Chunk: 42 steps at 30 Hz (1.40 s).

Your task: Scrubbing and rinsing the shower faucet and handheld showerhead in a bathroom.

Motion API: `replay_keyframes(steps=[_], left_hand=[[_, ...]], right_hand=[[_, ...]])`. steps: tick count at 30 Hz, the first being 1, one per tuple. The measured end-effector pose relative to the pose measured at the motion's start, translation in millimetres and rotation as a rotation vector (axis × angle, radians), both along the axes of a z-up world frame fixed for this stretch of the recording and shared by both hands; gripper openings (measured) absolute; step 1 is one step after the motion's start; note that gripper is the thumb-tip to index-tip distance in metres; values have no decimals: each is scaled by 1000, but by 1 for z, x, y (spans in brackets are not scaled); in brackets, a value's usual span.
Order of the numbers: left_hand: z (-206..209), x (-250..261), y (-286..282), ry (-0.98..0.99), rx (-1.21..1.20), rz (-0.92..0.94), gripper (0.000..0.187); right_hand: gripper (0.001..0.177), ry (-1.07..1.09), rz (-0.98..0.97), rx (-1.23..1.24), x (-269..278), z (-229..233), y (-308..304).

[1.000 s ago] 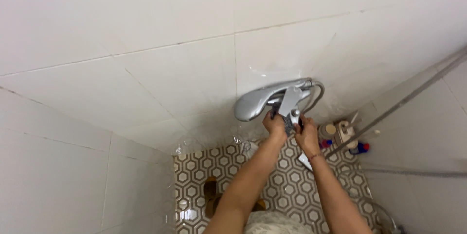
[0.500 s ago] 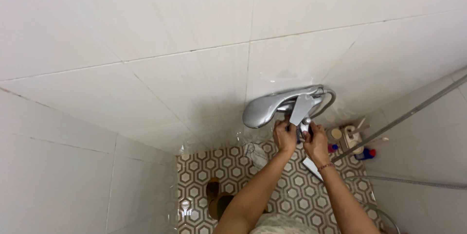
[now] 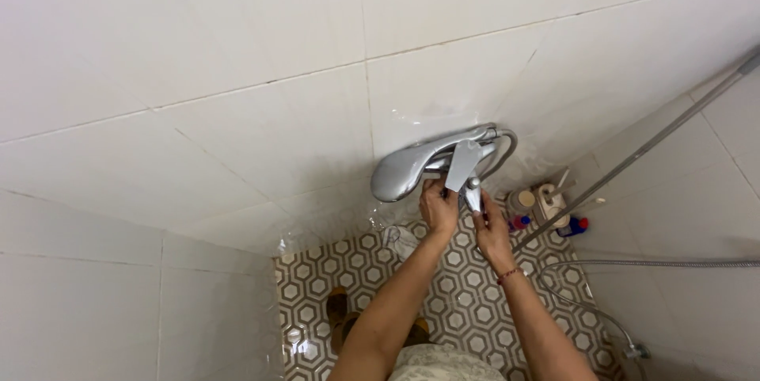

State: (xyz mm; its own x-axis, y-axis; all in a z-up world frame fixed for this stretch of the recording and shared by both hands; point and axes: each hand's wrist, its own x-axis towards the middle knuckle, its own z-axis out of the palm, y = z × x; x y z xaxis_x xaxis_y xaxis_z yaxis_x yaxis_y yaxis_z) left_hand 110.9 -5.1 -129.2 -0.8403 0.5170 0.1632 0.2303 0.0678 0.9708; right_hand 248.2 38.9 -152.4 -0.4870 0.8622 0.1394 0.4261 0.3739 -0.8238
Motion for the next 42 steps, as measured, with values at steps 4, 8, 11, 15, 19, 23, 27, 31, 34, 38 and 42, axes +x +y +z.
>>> replay_keyframes(steps=[4, 8, 11, 15, 19, 23, 27, 31, 34, 38, 42], left_hand=[[8, -3, -24, 150, -103, -132, 20], [7, 6, -33, 165, -64, -204, 22], [-6, 7, -7, 19, -68, -58, 23], [-23, -1, 22, -140, -89, 54, 30], [-35, 19, 9, -496, -58, 8, 31], [-32, 19, 6, -627, 22, -83, 26], [-25, -2, 26, -560, 13, -7, 22], [-34, 11, 16, -587, 23, 1, 23], [-40, 7, 17, -560, 14, -36, 25], [-50, -1, 36, -474, 10, 17, 24], [-32, 10, 17, -569, 49, 15, 24]], right_hand=[[56, -14, -40, -183, -3, 17, -5], [57, -18, 27, -162, 0, 18, 0], [56, -60, 31, -162, 9, 14, -1], [54, -60, 42, -138, 5, 20, 1], [54, -62, 34, -176, 10, 24, -8], [55, 3, 50, -171, 2, 18, 0], [54, -27, 58, -152, 3, 28, -2], [53, -31, 39, -176, 5, 28, -7], [52, -3, 47, -162, -4, 34, -4], [53, -30, 51, -158, 5, 33, -5], [53, -21, 43, -166, 4, 30, -6]])
